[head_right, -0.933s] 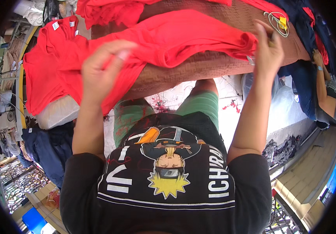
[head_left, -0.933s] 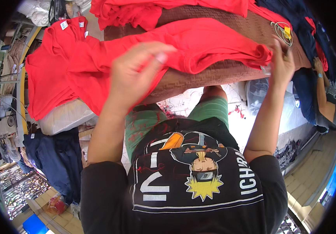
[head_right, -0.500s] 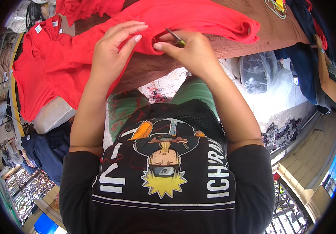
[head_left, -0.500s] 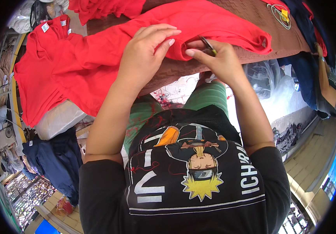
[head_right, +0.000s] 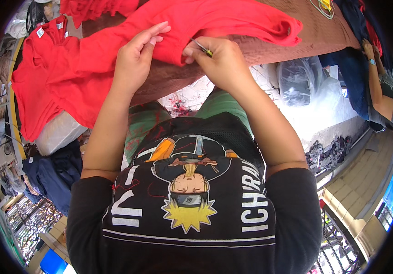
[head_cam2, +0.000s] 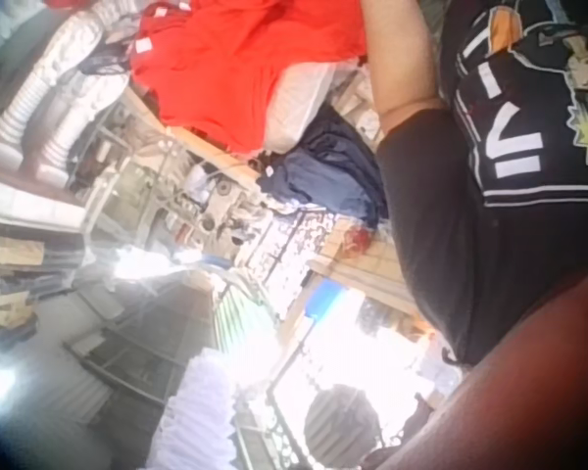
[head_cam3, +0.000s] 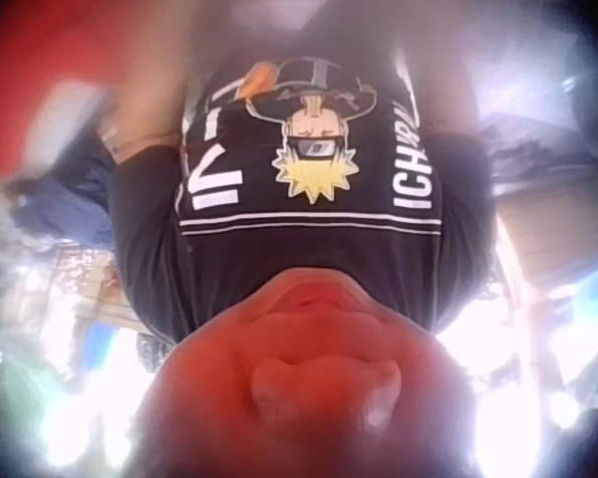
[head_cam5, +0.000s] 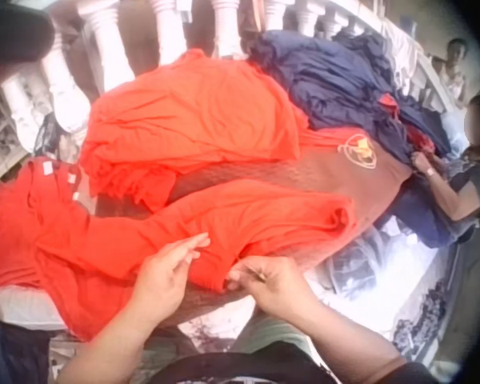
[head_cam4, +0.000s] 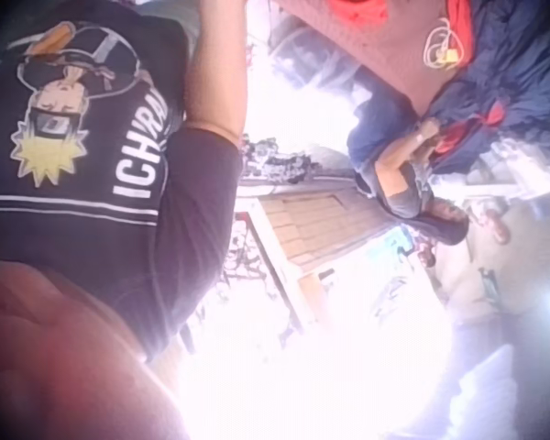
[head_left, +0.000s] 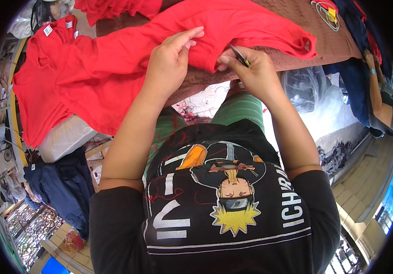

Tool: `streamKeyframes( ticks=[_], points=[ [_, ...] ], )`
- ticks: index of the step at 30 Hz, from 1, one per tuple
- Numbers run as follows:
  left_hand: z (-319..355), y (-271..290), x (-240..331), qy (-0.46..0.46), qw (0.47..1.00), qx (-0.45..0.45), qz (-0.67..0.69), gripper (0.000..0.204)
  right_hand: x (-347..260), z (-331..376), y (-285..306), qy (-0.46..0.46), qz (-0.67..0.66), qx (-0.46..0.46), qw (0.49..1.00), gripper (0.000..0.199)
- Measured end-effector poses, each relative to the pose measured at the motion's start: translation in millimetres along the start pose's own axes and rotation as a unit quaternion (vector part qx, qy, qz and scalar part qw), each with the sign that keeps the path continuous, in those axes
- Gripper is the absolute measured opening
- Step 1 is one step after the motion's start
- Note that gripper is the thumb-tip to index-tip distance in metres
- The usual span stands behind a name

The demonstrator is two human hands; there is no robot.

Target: The person trims loose threads from red shirts using a small pair of thread snips.

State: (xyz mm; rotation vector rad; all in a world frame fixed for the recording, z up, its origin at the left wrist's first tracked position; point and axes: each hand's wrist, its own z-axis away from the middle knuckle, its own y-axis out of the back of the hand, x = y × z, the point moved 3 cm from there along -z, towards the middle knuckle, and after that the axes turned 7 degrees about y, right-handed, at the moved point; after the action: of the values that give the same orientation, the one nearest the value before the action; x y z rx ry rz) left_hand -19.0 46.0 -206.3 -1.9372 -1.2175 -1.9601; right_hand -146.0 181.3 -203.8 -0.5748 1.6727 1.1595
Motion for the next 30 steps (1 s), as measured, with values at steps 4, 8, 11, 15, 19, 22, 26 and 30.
streamKeyframes(
  ticks=[4,8,11,15,19,22,26,30],
  points=[
    [4,3,-2,-0.003,1.0,0.006,0.024,0.03,-10,21,23,0.095,-0.016,-0.202,0.975,0.014],
    [2,18,8,-0.058,0.997,0.05,-0.028,0.026,-30,25,47,0.019,-0.025,-0.264,0.964,0.019],
    [-1,25,23,-0.122,0.986,0.019,-0.116,0.025,-23,19,52,0.069,-0.011,-0.218,0.973,0.02],
    [6,18,26,-0.16,0.968,-0.051,-0.187,0.027,-20,17,45,0.072,-0.027,-0.213,0.974,0.016],
    [8,12,23,-0.137,0.966,-0.079,-0.204,0.025,-19,18,44,0.082,-0.019,-0.199,0.976,0.015],
    [8,10,24,-0.125,0.97,-0.066,-0.198,0.018,-23,18,46,0.058,0.007,-0.195,0.979,0.015],
    [12,9,23,-0.044,0.991,-0.019,-0.129,0.011,-13,16,44,0.055,-0.083,-0.099,0.99,0.015],
    [17,12,24,-0.003,0.997,0.009,-0.079,0.012,-3,13,39,0.033,-0.137,0.036,0.989,0.013]
  ],
)
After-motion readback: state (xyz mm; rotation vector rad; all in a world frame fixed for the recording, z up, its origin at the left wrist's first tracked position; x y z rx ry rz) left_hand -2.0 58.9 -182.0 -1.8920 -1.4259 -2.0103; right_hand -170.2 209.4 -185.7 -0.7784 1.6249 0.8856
